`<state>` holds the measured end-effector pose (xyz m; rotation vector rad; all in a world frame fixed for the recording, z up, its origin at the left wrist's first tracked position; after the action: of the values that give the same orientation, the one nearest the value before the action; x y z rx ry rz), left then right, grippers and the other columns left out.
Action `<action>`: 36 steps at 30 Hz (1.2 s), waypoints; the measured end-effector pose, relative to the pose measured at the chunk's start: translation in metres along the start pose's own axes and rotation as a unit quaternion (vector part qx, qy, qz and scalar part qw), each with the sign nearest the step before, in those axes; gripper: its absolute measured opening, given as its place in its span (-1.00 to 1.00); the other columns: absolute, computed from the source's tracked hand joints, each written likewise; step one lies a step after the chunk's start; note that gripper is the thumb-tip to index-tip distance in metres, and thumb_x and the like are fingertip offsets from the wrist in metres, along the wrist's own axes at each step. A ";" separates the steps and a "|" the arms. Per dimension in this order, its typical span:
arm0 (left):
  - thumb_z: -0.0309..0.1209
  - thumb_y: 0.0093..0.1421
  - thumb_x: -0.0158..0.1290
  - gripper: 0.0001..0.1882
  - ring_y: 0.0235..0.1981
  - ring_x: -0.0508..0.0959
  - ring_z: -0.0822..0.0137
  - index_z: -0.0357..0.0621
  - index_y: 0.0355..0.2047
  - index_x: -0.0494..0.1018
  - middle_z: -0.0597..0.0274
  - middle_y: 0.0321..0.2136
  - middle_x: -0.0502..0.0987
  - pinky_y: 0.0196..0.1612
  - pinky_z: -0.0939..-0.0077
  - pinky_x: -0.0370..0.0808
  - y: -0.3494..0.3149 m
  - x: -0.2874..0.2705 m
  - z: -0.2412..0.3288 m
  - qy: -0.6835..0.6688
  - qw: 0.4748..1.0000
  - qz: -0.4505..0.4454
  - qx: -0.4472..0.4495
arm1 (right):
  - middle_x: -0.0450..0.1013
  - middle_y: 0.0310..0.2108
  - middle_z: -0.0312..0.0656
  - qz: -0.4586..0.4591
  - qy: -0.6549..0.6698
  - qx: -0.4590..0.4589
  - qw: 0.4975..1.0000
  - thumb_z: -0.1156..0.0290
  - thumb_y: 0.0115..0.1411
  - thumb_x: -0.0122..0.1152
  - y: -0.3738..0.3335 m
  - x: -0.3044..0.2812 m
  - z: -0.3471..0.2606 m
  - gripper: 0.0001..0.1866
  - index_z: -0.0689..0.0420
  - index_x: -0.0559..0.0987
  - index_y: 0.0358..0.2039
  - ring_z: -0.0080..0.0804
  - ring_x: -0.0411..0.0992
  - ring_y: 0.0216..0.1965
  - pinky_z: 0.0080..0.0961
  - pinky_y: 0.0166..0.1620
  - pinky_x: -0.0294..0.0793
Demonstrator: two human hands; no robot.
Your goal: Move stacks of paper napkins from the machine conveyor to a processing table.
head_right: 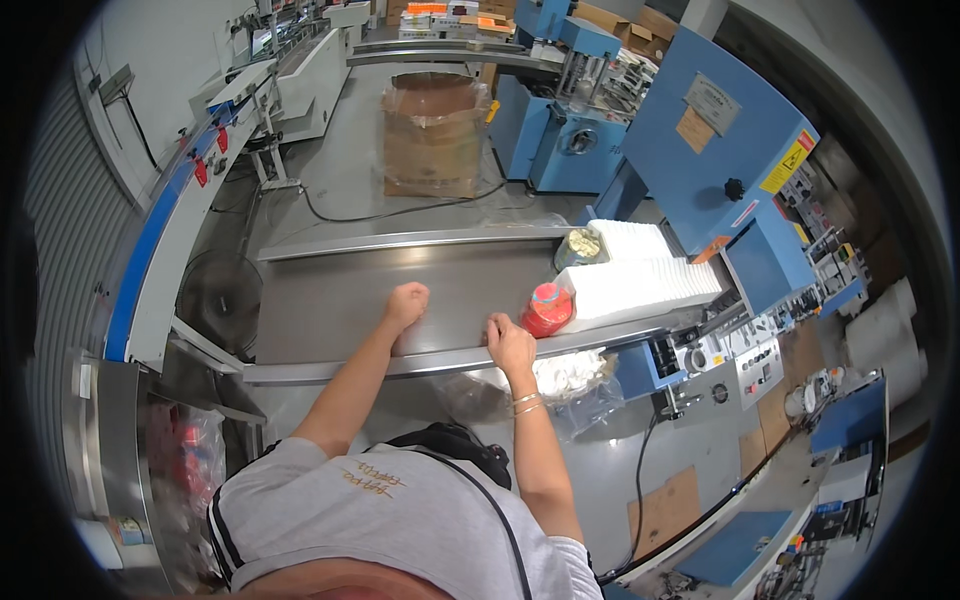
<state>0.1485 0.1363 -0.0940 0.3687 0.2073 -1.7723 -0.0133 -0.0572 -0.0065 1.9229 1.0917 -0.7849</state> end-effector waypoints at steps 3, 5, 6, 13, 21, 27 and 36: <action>-0.33 0.07 0.04 -0.84 -0.47 0.60 0.18 -0.09 -0.43 0.56 0.11 -0.53 0.59 -0.34 0.33 0.50 0.005 0.001 -0.008 -0.004 1.000 -0.003 -0.001 | 0.53 -0.53 -0.07 0.002 0.001 -0.004 1.000 0.21 0.18 0.09 0.001 0.000 -0.002 -0.82 -0.01 0.57 -0.32 0.00 0.51 -0.43 -0.15 -0.33 0.49; -0.33 0.07 0.04 -0.85 -0.47 0.60 0.18 -0.08 -0.44 0.56 0.11 -0.52 0.60 -0.34 0.33 0.50 0.005 0.000 -0.008 0.001 1.000 -0.005 -0.001 | 0.53 -0.53 -0.07 0.005 0.003 -0.007 1.000 0.21 0.18 0.09 0.001 0.001 -0.002 -0.82 -0.01 0.57 -0.32 0.00 0.51 -0.43 -0.15 -0.33 0.48; -0.33 0.07 0.04 -0.85 -0.46 0.60 0.18 -0.08 -0.44 0.56 0.12 -0.52 0.60 -0.33 0.33 0.50 0.005 0.000 -0.008 0.006 1.000 -0.008 -0.001 | 0.52 -0.55 -0.07 0.014 -0.002 -0.021 1.000 0.20 0.18 0.09 0.001 0.001 -0.001 -0.81 -0.01 0.57 -0.31 -0.02 0.51 -0.46 -0.18 -0.37 0.48; -0.47 0.15 0.01 -0.89 -0.67 0.46 0.51 -0.22 -0.39 0.51 0.32 -0.66 0.49 -0.61 0.57 0.38 0.004 0.004 -0.007 -0.010 1.000 -0.006 0.024 | 0.51 -0.57 -0.06 0.011 -0.012 -0.017 1.000 0.19 0.19 0.08 0.001 0.000 -0.001 -0.79 0.00 0.57 -0.31 -0.02 0.51 -0.47 -0.18 -0.38 0.48; -0.46 0.16 0.01 -0.89 -0.68 0.45 0.52 -0.23 -0.38 0.50 0.33 -0.67 0.48 -0.62 0.58 0.37 0.009 0.008 -0.014 -0.009 0.999 -0.007 0.030 | 0.51 -0.57 -0.05 0.017 -0.012 -0.018 1.000 0.18 0.19 0.08 0.000 0.000 0.001 -0.79 0.00 0.57 -0.32 -0.02 0.51 -0.47 -0.17 -0.38 0.48; -0.45 0.17 0.01 -0.87 -0.67 0.45 0.52 -0.25 -0.36 0.50 0.32 -0.65 0.50 -0.60 0.59 0.38 0.005 0.005 -0.009 -0.010 1.000 -0.011 0.025 | 0.51 -0.56 -0.05 0.017 -0.007 -0.019 1.000 0.20 0.18 0.09 -0.001 -0.002 0.000 -0.81 0.01 0.56 -0.33 0.00 0.51 -0.47 -0.15 -0.38 0.48; -0.30 0.11 0.02 -0.82 -0.41 0.61 0.16 -0.06 -0.38 0.56 0.13 -0.51 0.60 -0.29 0.33 0.50 0.002 -0.005 -0.004 0.025 1.000 -0.001 0.006 | 0.51 -0.56 -0.04 0.033 0.007 -0.030 0.999 0.22 0.17 0.11 -0.002 0.005 -0.005 -0.82 0.00 0.57 -0.33 -0.02 0.51 -0.48 -0.18 -0.42 0.48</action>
<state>0.1521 0.1413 -0.0956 0.4213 0.2330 -1.7688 -0.0122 -0.0507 -0.0085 1.9062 1.0436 -0.6976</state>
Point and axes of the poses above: each hand's wrist, its own y-axis towards the middle knuckle, its own x-axis out of the palm, z = x × y, the point moved 3 cm from there along y, towards the middle knuckle
